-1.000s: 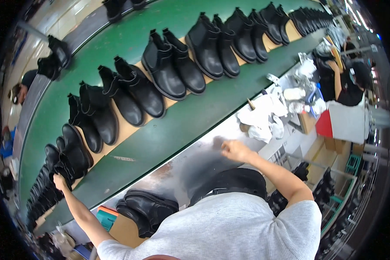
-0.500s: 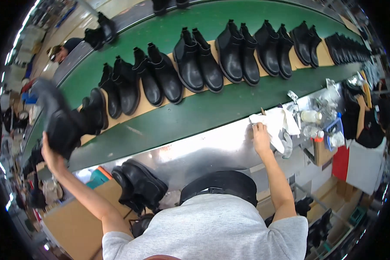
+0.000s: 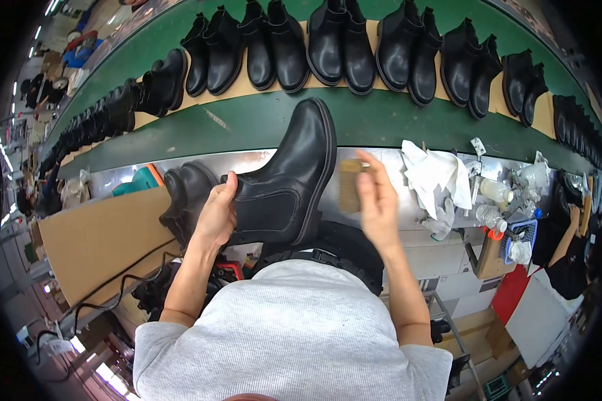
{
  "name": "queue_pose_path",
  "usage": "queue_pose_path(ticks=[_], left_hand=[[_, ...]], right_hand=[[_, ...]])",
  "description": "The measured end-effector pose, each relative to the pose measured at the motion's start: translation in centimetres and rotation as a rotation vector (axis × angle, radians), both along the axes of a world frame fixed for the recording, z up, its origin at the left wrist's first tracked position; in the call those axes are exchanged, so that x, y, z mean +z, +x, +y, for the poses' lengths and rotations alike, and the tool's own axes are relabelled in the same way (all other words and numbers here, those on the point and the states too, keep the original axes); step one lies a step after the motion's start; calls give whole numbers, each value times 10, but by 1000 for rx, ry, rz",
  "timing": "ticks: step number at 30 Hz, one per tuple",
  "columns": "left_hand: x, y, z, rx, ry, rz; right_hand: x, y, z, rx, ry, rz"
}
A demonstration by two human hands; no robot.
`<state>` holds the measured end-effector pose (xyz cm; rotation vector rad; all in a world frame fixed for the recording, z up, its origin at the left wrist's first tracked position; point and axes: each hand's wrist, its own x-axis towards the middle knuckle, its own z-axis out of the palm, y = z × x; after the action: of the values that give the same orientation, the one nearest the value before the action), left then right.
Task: Inspecting, cleaning, and preparing leather boots on a factory assembly line.
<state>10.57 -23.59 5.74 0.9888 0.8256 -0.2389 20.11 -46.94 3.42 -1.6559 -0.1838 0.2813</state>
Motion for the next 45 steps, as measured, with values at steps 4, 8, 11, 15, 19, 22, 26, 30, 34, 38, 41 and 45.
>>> queue_pose_path(ticks=[4, 8, 11, 15, 19, 22, 26, 30, 34, 38, 41, 45], left_hand=[[-2, -14, -24, -10, -21, -125], [-4, -41, -24, -115, 126, -126], [2, -45, -50, 217, 96, -142], [3, -49, -56, 247, 96, -148], [-4, -51, -54, 219, 158, -223], [2, -49, -59, 312, 65, -218], [-3, -49, -61, 206, 100, -142], [6, -33, -70, 382, 113, -181], [-9, -47, -71, 308, 149, -151], [-10, -43, -71, 386, 193, -135], [8, -29, -78, 418, 232, -90], [-11, -46, -73, 298, 270, -102]], right_hand=[[26, -1, 57, 252, 106, 32], [26, -7, 87, 458, 16, -527], [20, -11, 53, 642, -46, -529], [36, 7, 58, 550, -39, -603], [30, -1, 85, 640, 43, -627], [11, 6, 49, 689, -20, -562], [37, 8, 63, 555, -51, -541], [27, -15, 71, 504, -42, -482], [15, -30, 54, 327, 5, -283], [27, -15, 86, 273, -106, -390], [22, -42, 77, 281, -23, -358], [22, -19, 85, 179, -192, -267]])
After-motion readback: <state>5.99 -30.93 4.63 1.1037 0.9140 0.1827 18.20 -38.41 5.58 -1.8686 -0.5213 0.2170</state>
